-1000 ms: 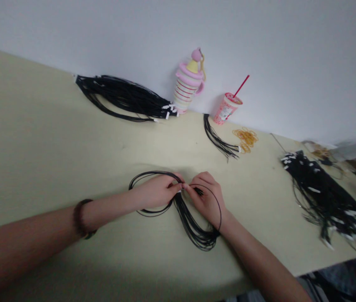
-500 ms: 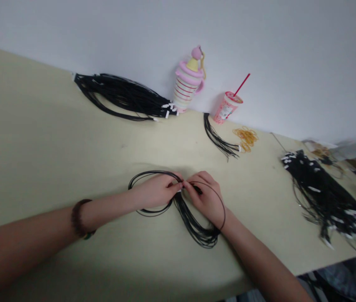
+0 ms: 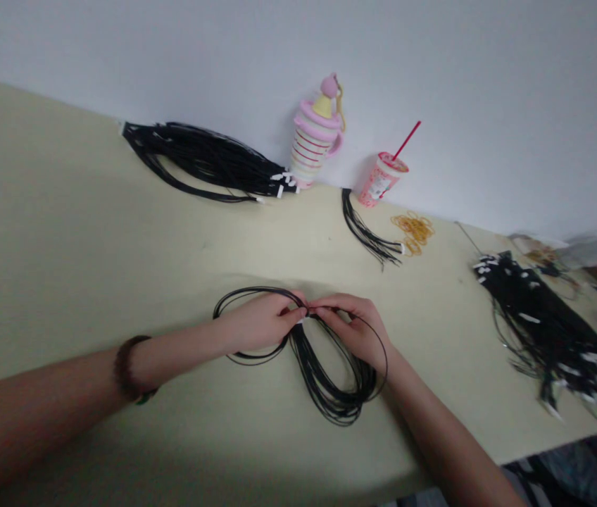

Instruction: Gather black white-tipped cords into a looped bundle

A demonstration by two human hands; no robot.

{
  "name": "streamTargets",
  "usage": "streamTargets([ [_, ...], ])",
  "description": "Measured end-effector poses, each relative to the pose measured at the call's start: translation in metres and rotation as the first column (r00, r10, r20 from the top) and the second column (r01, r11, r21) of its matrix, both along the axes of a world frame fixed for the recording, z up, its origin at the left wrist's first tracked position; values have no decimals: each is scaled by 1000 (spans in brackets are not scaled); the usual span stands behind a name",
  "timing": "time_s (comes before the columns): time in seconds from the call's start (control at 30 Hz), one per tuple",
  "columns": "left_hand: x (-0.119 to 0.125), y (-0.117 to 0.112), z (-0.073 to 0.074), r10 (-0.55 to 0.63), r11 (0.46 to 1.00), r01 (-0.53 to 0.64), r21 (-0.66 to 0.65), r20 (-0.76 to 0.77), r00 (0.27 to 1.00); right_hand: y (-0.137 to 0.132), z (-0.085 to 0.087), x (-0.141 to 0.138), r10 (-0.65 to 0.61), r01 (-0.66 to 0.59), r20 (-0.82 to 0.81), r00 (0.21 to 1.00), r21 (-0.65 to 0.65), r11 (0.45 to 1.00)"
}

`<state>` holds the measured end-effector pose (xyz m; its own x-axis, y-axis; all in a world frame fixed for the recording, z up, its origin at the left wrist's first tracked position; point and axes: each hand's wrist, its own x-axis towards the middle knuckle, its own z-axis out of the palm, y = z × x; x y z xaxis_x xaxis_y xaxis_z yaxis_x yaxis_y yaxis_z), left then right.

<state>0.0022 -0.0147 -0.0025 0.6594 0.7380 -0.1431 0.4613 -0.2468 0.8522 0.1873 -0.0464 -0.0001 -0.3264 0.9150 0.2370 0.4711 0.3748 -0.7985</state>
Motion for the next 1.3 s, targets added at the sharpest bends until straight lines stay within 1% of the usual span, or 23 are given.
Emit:
streamTargets([
  [0.13, 1, 1, -1, -7, 1000, 7, 10, 34, 999, -3, 3, 0, -46, 31, 81, 996, 178, 984],
  [0.27, 1, 0, 1, 13, 1000, -13, 0, 2, 1000, -9, 1, -4, -54, 16, 167, 984, 219, 975],
  [0.33, 1, 0, 2, 13, 1000, -13, -1, -1, 1000, -10, -1, -5, -72, 31, 165, 984, 238, 971],
  [0.47, 1, -1, 3, 10, 1000, -10, -5, -9, 1000, -11, -3, -7, -80, 47, 132, 988, 238, 970],
  [0.73, 0, 0, 3, 4, 1000, -4, 5, 2, 1000, -10, -4, -7, -84, 56, 132, 988, 204, 977],
  [1.0, 1, -1, 6, 16, 1000, -16, -15, 2, 1000, -10, -6, -8, -141, 75, 251, 958, 256, 964],
  [1.13, 1, -1, 4, 9, 1000, -9, -20, 4, 1000, -10, -4, -10, -161, 74, 307, 938, 276, 958],
  [1.3, 0, -1, 2, 18, 1000, -18, 3, 16, 1000, -11, -5, -11, -183, 82, 335, 925, 293, 953],
])
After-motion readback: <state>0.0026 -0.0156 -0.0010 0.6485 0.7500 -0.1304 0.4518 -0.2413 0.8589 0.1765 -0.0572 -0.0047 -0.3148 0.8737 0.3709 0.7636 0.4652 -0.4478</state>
